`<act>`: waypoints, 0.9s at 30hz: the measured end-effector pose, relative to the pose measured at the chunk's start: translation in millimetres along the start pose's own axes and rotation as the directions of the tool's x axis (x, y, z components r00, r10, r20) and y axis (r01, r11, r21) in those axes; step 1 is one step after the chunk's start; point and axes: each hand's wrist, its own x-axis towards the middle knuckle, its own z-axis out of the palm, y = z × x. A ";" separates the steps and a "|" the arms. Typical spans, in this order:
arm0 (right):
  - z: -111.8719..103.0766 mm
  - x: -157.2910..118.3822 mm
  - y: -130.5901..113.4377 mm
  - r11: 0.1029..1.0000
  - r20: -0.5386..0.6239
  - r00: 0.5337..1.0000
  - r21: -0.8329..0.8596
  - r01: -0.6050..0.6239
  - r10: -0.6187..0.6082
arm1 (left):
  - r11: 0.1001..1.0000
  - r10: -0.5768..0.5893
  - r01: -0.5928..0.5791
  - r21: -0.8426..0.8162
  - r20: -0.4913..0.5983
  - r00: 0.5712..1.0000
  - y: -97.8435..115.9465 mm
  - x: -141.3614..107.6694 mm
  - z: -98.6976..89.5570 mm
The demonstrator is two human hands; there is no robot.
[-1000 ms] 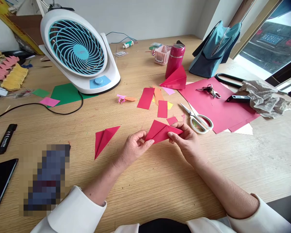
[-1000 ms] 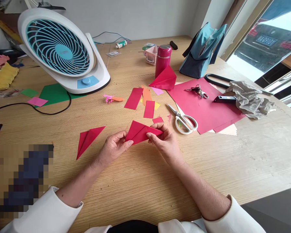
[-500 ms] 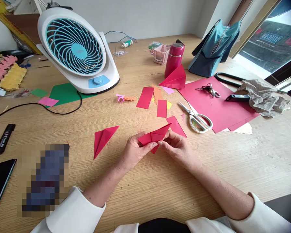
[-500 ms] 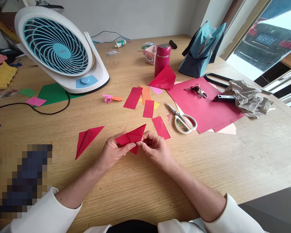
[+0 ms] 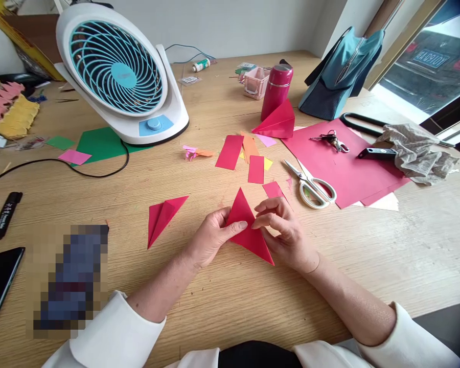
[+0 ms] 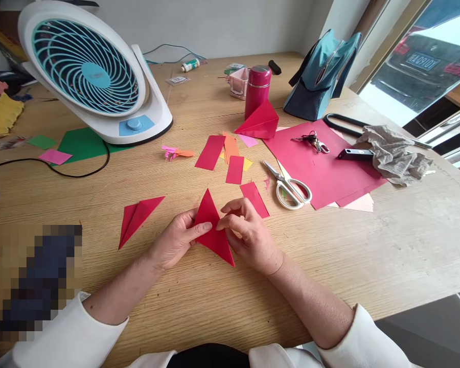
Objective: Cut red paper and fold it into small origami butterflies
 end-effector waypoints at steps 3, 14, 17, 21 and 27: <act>-0.2 0.5 -1.1 1.000 0.053 0.999 -0.003 0.006 -0.006 | 1.000 0.022 -0.023 -0.019 -0.053 0.998 2.1 0.5 1.0; -4.8 1.4 -2.5 0.991 0.237 0.966 -0.059 0.120 -0.103 | 0.986 0.140 -0.129 0.100 -0.110 0.984 4.5 2.7 -3.8; -4.1 1.8 -3.6 0.988 0.252 0.961 -0.073 0.136 -0.113 | 0.977 0.153 -0.135 0.168 -0.098 0.983 2.2 2.9 -6.2; -3.7 2.7 -4.3 0.988 0.258 0.959 -0.066 0.140 -0.118 | 0.973 0.136 -0.111 0.205 -0.113 0.984 1.4 2.3 -5.9; -3.3 2.1 -3.1 0.995 0.249 0.964 -0.006 0.103 -0.098 | 0.980 0.130 -0.108 0.165 -0.133 0.983 1.5 2.1 -4.5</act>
